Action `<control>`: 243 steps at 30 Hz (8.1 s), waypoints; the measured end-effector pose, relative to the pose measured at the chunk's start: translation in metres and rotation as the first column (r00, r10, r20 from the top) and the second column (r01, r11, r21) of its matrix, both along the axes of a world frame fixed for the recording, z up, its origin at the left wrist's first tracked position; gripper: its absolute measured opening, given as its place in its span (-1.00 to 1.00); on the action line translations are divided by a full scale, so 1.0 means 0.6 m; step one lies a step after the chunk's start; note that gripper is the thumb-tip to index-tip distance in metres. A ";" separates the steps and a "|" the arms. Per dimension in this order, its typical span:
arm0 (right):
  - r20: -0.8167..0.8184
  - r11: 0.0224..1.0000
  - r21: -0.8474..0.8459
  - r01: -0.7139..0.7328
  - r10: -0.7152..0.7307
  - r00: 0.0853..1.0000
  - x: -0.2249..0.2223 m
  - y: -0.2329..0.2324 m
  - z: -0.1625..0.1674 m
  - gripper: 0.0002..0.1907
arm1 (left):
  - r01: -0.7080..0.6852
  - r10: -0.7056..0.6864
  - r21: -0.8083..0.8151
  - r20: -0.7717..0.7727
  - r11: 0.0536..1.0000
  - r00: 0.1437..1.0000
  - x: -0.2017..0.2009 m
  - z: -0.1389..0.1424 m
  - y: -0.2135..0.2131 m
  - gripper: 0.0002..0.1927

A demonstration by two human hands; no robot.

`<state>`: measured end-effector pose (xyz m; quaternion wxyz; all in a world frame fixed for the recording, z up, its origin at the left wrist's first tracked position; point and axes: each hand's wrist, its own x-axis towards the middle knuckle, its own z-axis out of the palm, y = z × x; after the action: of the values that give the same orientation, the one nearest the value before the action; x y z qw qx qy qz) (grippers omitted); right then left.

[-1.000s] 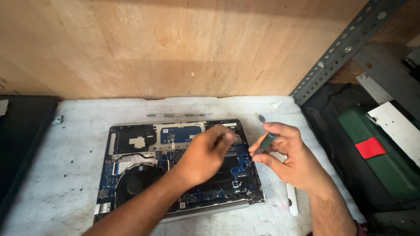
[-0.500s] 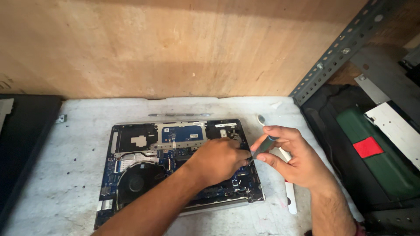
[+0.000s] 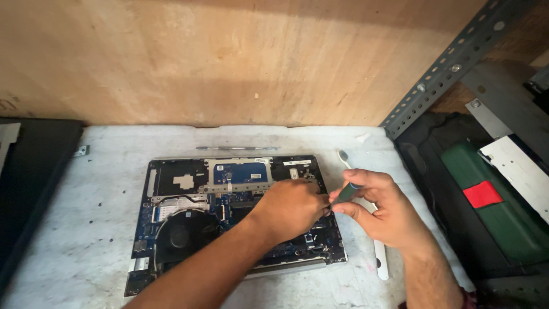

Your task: The person works on a disassembled laptop on a foam-padded bench, manipulating small components and connectors on the exposed motherboard by hand. They then pick up a screwdriver and use it to unscrew and adjust parts on the board, at one point holding a small removed component in their hand.

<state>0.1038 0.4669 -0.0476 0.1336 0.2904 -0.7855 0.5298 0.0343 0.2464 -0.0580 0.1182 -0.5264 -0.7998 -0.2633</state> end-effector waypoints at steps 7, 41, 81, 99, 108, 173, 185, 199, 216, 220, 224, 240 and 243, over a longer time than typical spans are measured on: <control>-0.063 0.994 -0.031 0.109 -0.111 0.992 -0.004 -0.007 -0.004 -0.29 | -0.075 0.050 0.090 0.258 0.993 0.965 -0.002 0.006 -0.007 -0.85; -0.203 0.933 -0.257 0.252 -0.307 0.930 -0.010 -0.068 0.010 -0.18 | -0.150 -0.571 0.551 0.797 0.821 -0.199 -0.031 0.027 -0.021 -0.07; -0.367 0.844 -0.434 0.316 -0.486 0.793 0.003 -0.058 0.021 -0.25 | -0.371 -0.589 0.565 0.806 0.737 0.057 -0.039 0.007 -0.017 -0.77; -0.114 0.711 -0.690 0.137 -0.294 0.949 0.028 0.036 0.086 -0.31 | 0.303 -0.390 0.330 0.240 0.894 0.889 -0.001 0.018 -0.021 -0.74; 0.046 0.976 -0.125 0.178 -0.174 0.984 0.040 0.040 0.049 -0.28 | 0.320 -0.352 0.179 0.195 0.930 0.915 0.008 0.012 0.003 -0.86; -0.027 0.969 -0.045 -0.242 0.241 0.970 0.049 0.039 0.032 -0.23 | 0.223 -0.229 0.086 0.075 0.971 0.970 0.031 0.010 0.006 -0.83; -0.168 0.990 -0.040 -0.137 0.129 0.977 0.072 0.031 0.016 -0.11 | 0.238 -0.246 0.081 0.102 0.968 0.964 0.027 0.008 0.007 -0.84; -0.040 0.980 -0.027 -0.199 0.198 0.979 0.100 0.034 -0.010 -0.27 | 0.293 -0.307 0.126 0.113 0.948 0.945 0.022 0.010 -0.003 -0.80; -0.084 0.992 -0.035 0.118 -0.120 0.989 0.126 -0.001 -0.023 -0.14 | -0.075 0.075 0.042 -0.004 0.996 0.997 -0.008 -0.020 -0.011 -0.55; -0.100 0.978 -0.101 0.180 -0.190 0.977 0.129 -0.016 -0.029 -0.13 | -0.107 0.109 0.042 -0.055 0.993 0.993 -0.004 -0.015 -0.011 -0.57; -0.176 0.937 -0.144 0.319 -0.341 0.923 0.133 -0.040 -0.045 -0.12 | -0.135 0.131 -0.025 -0.116 0.991 0.985 -0.001 -0.007 -0.006 -0.63; 0.016 0.931 -0.109 0.348 -0.348 0.937 0.137 -0.028 -0.025 -0.21 | -0.036 0.036 0.001 -0.178 0.999 0.983 -0.006 -0.015 -0.014 -0.62; -0.015 0.897 -0.129 0.424 -0.429 0.903 0.135 -0.045 -0.035 -0.19 | -0.057 0.053 -0.014 -0.193 0.998 0.980 -0.001 -0.008 -0.011 -0.64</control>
<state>0.1851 0.4400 -0.0687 0.2808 0.1141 -0.7930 0.5284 0.0339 0.2395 -0.0628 0.1971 -0.5283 -0.8013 -0.1999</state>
